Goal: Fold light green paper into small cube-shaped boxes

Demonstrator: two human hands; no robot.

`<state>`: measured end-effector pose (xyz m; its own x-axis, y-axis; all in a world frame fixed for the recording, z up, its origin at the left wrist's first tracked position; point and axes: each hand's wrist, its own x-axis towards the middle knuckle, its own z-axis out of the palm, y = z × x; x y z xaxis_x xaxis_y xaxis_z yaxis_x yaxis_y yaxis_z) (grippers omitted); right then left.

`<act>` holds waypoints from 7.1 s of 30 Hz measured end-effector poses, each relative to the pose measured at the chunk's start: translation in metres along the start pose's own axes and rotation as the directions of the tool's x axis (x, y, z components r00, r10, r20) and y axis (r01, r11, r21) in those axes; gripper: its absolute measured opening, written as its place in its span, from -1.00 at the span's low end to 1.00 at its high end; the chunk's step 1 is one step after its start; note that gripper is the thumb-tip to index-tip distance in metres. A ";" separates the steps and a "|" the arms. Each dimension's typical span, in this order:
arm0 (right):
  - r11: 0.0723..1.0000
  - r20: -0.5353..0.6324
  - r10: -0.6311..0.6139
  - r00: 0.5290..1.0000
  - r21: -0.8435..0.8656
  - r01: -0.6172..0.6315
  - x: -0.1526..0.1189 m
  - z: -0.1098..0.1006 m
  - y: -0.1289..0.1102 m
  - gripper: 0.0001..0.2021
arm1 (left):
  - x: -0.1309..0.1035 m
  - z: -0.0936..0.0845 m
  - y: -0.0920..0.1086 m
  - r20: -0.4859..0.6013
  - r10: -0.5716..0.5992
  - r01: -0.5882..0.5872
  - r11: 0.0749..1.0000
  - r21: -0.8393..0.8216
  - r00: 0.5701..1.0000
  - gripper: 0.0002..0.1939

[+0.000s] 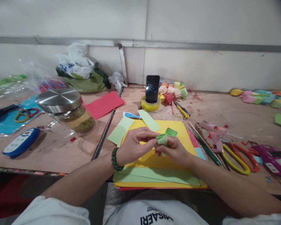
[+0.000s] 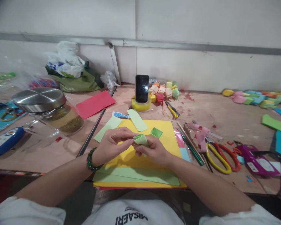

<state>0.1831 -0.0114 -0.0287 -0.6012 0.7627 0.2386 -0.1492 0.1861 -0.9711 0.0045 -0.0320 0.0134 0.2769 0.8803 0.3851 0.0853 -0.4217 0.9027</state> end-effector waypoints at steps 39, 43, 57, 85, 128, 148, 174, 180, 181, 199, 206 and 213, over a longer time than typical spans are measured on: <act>0.943 0.041 -0.046 0.998 -0.329 0.057 -0.003 -0.002 -0.003 -0.47 | -0.001 0.008 -0.005 0.047 -0.126 0.120 0.988 0.102 0.991 -0.74; 0.915 0.026 -0.077 0.997 -0.395 0.081 -0.003 -0.003 -0.001 -0.50 | -0.001 0.008 -0.007 0.020 -0.084 0.079 0.982 0.173 0.996 -0.69; 0.942 -0.216 -0.119 0.969 -0.332 0.041 0.001 -0.006 -0.004 -0.69 | 0.000 0.008 -0.013 0.054 -0.273 0.278 0.948 -0.152 0.960 -0.82; 0.856 -0.321 -0.183 0.929 -0.516 -0.010 -0.001 -0.004 -0.005 -0.75 | -0.003 0.011 -0.013 -0.030 -0.150 0.152 0.987 0.054 0.988 -0.80; 0.992 -0.216 0.127 0.968 0.017 -0.126 0.000 -0.012 -0.024 -0.67 | 0.019 -0.008 -0.023 -0.171 -0.515 0.447 0.835 -0.321 0.840 -0.52; 0.927 -0.336 0.308 0.890 0.316 -0.202 0.008 -0.019 -0.011 -0.58 | 0.011 0.002 -0.017 -0.189 -0.372 0.354 0.927 -0.124 0.909 -0.46; 0.980 -0.449 0.195 0.872 0.063 -0.186 0.008 -0.023 -0.024 -0.53 | 0.016 -0.003 -0.021 -0.167 -0.485 0.456 0.871 -0.184 0.858 -0.52; 0.974 -0.356 0.188 0.915 -0.050 -0.220 0.005 -0.025 -0.027 -0.56 | 0.023 -0.023 -0.022 0.251 -0.573 0.599 0.800 -0.034 0.780 -0.59; 0.972 -0.318 0.177 0.931 -0.091 -0.215 0.003 -0.022 -0.027 -0.58 | 0.024 -0.025 -0.021 0.330 -0.563 0.590 0.807 0.024 0.758 -0.60; 0.777 -0.132 -0.408 0.903 -0.570 0.268 -0.005 -0.003 -0.025 -0.85 | 0.013 -0.002 -0.026 0.429 -0.280 0.356 0.928 -0.108 0.859 -0.43; 0.718 -0.097 -0.482 0.871 -0.613 0.329 -0.008 -0.003 -0.027 -0.82 | 0.010 0.002 -0.025 0.441 -0.296 0.392 0.909 -0.143 0.848 -0.49; 0.622 -0.043 -0.519 0.854 -0.704 0.343 -0.006 -0.007 -0.027 -0.87 | 0.010 0.003 -0.021 0.442 -0.301 0.390 0.912 -0.125 0.845 -0.46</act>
<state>0.1962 -0.0172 -0.0044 -0.4023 0.5811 0.7075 0.2540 0.8132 -0.5236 0.0082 -0.0148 -0.0026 0.6315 0.7748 -0.0307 0.0665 -0.0147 0.9977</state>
